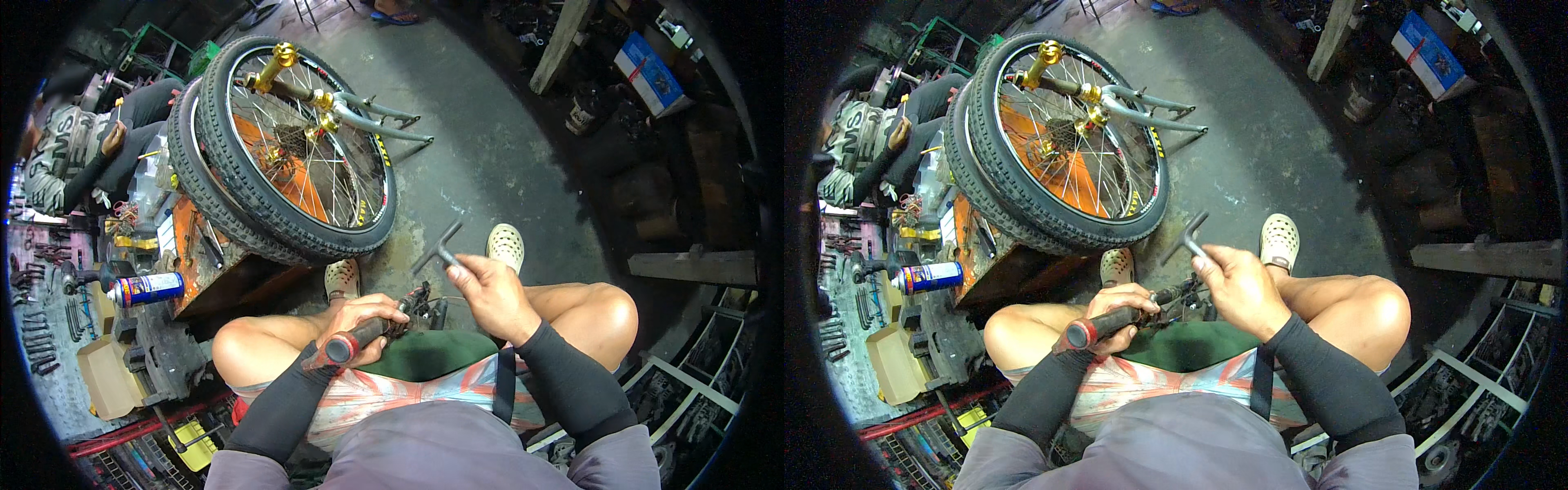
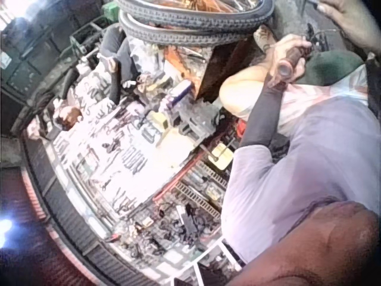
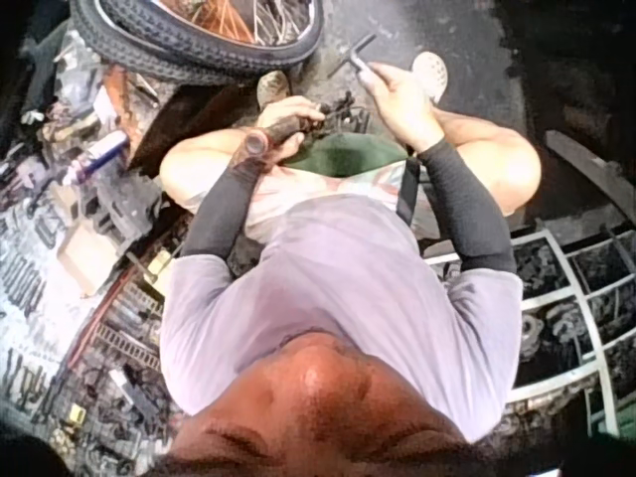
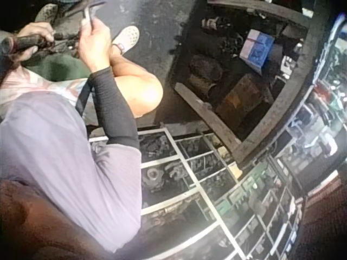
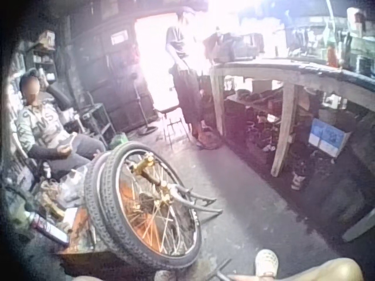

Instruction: The person sits on the floor and uses an Allen key and screwdriver to adjust and tighten components on a bicycle handlebar assembly. They repeatedly manipulate small parts and fasteners while holding the handlebar steady.

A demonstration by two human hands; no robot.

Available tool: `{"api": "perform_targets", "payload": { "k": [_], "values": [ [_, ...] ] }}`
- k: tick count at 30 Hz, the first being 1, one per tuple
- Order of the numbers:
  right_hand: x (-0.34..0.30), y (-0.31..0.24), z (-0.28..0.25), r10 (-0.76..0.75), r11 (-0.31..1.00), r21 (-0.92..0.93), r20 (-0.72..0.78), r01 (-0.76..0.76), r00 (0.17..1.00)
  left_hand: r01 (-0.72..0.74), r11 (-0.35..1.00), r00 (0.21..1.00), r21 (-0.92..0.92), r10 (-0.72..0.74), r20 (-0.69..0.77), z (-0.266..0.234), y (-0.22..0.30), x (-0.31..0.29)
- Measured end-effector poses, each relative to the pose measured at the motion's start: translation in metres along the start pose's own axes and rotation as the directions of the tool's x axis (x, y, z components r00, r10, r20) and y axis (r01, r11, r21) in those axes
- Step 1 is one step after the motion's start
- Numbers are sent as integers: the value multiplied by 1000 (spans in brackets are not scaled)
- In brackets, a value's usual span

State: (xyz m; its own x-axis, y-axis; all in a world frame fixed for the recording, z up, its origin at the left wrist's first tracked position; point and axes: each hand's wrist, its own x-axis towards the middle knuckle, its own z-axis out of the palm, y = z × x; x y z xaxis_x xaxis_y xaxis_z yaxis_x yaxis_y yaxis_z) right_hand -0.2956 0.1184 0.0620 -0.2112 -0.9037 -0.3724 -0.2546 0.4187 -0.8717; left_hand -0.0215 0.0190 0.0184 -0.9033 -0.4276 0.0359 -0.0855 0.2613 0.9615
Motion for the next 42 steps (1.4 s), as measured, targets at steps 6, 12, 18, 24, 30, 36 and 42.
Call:
{"api": "perform_targets", "payload": {
  "k": [6,12,18,24,30,36,42],
  "values": [
    [13,30,0,-48,997,60,-87,54,995,-28,999,998,38,26,53,-4,-5,-2],
    [-4,59,28,-52,994,103,282,23,958,-17,1000,985,16,14,174,-9,-1,6],
    [-2,2,1,57,998,-26,79,-56,995,27,999,999,-25,-26,43,1,1,0],
    [10,17,-4,49,981,194,-122,-25,991,-19,999,999,-38,20,41,0,-4,-5],
    [-12,35,21,-100,992,-56,212,114,972,45,999,982,21,-48,183,-9,4,-1],
    [-6,10,11,44,993,-114,178,-24,983,20,999,1000,-27,-20,-2,5,-3,-4],
    [12,23,-11,71,988,148,-205,-41,976,-10,1000,999,-4,10,47,-1,-1,-2]
  ]
}}
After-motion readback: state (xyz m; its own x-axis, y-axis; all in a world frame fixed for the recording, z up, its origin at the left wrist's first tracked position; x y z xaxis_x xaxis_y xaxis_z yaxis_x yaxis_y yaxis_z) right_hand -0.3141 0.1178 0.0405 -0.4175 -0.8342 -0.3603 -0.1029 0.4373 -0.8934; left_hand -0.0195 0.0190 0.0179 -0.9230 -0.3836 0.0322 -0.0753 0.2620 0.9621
